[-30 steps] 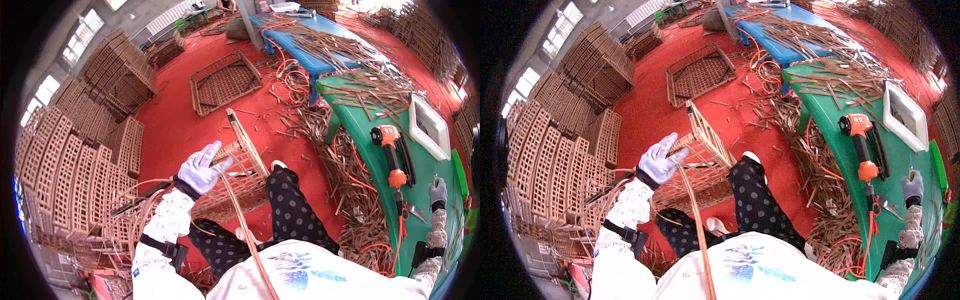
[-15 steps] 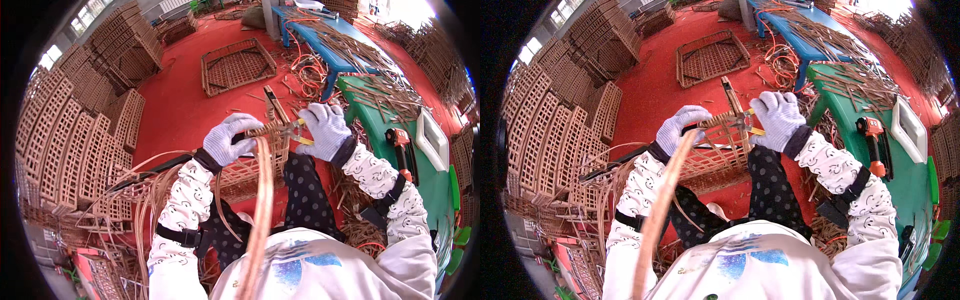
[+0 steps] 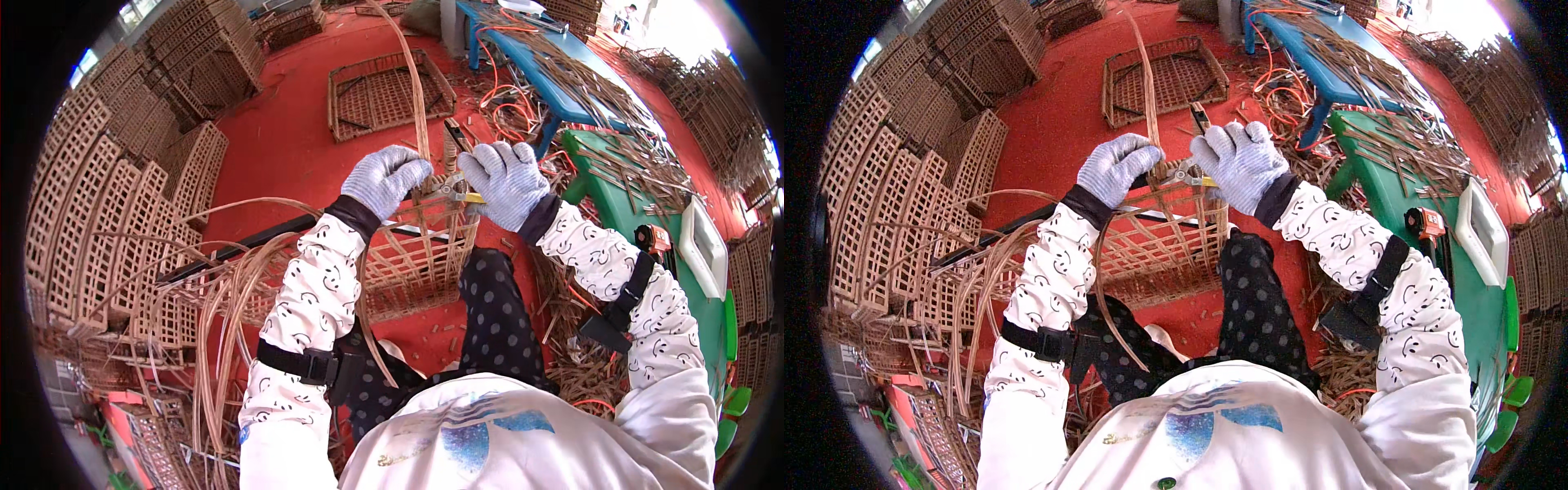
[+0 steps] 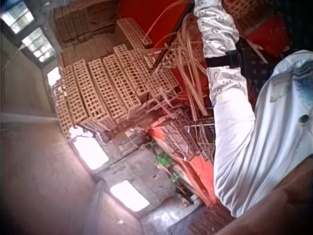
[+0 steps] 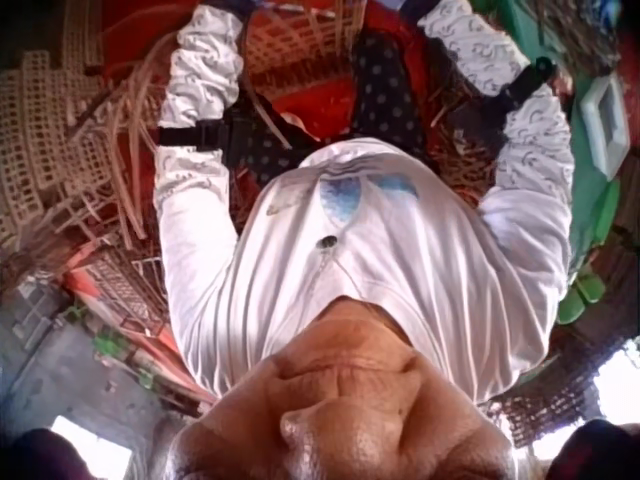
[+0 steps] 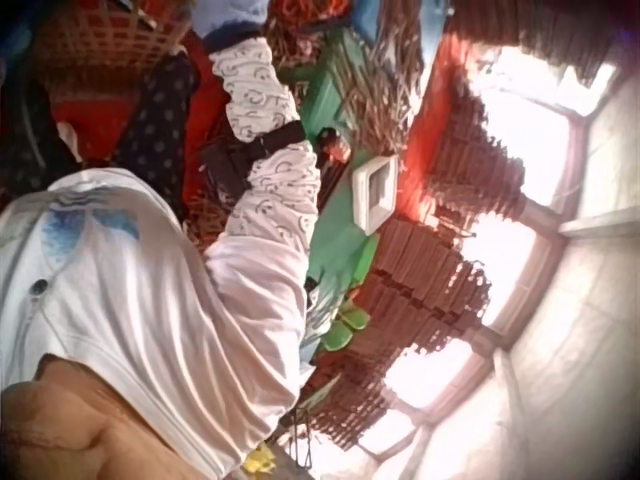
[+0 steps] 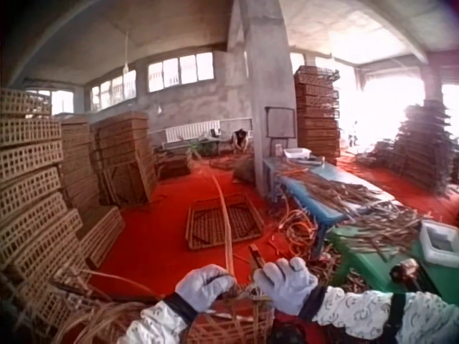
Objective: Assembling and reinforcing a wicker or bamboo furniture frame using a pneumatic stapler and weaving techniques.
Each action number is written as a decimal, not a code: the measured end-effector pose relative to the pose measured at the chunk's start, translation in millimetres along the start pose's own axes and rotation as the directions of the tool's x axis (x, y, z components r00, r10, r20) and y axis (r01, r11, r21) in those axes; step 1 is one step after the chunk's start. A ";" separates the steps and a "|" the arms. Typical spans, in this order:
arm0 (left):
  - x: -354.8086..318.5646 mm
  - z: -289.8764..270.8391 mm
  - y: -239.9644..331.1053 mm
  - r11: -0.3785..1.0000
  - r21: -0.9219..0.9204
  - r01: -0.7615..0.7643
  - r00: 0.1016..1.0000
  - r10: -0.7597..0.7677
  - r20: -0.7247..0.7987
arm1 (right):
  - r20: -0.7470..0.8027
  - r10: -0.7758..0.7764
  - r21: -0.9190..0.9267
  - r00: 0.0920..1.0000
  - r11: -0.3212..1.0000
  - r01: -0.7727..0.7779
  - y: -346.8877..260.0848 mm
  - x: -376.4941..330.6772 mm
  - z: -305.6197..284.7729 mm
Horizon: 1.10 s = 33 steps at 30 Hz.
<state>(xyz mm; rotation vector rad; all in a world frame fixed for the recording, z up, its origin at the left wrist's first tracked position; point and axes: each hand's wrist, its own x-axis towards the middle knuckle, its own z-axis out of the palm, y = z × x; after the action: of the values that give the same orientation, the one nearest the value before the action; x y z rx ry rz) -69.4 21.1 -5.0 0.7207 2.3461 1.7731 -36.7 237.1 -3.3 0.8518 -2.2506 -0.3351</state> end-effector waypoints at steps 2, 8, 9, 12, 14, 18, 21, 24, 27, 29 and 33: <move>4.9 -3.1 -3.5 1.000 -0.018 0.008 1.000 -0.008 0.001 | -0.049 -0.036 -0.011 0.998 0.999 0.036 3.0 5.3 4.2; 11.4 -9.6 -4.0 0.999 -0.050 -0.003 1.000 0.002 -0.010 | 0.308 0.047 0.106 0.950 0.991 -0.083 6.3 17.0 -1.9; 7.5 -11.4 -0.7 0.999 -0.051 -0.017 0.999 0.015 -0.034 | 0.270 0.078 0.207 0.960 0.969 -0.137 7.5 19.4 -7.4; 2.8 -6.5 -0.3 0.998 -0.061 0.011 1.000 -0.010 0.025 | 0.328 0.320 0.175 0.889 0.904 -0.390 23.9 -7.2 -36.2; -10.3 -16.0 1.6 0.938 0.287 -0.193 0.974 0.149 0.168 | 0.315 0.491 0.077 0.813 0.840 -0.537 45.9 -48.8 -60.8; -30.0 -2.7 20.3 0.878 0.339 -0.337 0.927 0.248 0.280 | 0.275 0.892 -0.325 0.358 0.437 -0.839 102.3 -221.8 -110.7; -28.9 23.6 21.3 0.888 0.281 -0.363 0.912 0.276 0.305 | 0.244 0.952 -0.687 -0.186 0.034 -0.726 102.6 -346.8 -173.1; -41.8 21.7 55.8 0.742 0.429 -0.515 0.842 0.344 0.416 | 0.179 0.977 -0.747 0.117 0.212 -0.630 83.0 -375.0 -184.3; -46.0 71.9 84.3 0.559 0.453 -0.694 0.697 0.366 0.616 | 0.582 0.780 0.299 0.231 0.060 -0.952 49.6 -303.1 -150.6; -48.4 100.5 86.9 0.587 0.336 -0.737 0.607 0.354 0.712 | 0.850 0.286 0.499 0.443 -0.706 -0.503 2.7 -247.3 -132.1; -54.2 147.4 91.8 0.603 0.189 -0.775 0.449 0.315 0.836 | 0.628 0.220 0.406 0.747 -0.911 -0.073 -42.8 -189.6 -126.3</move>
<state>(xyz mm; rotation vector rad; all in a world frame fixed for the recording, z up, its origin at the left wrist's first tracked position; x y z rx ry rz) 59.9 145.7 24.5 2.0951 2.0375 0.5068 173.6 330.8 -29.9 0.2907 -1.3875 3.1297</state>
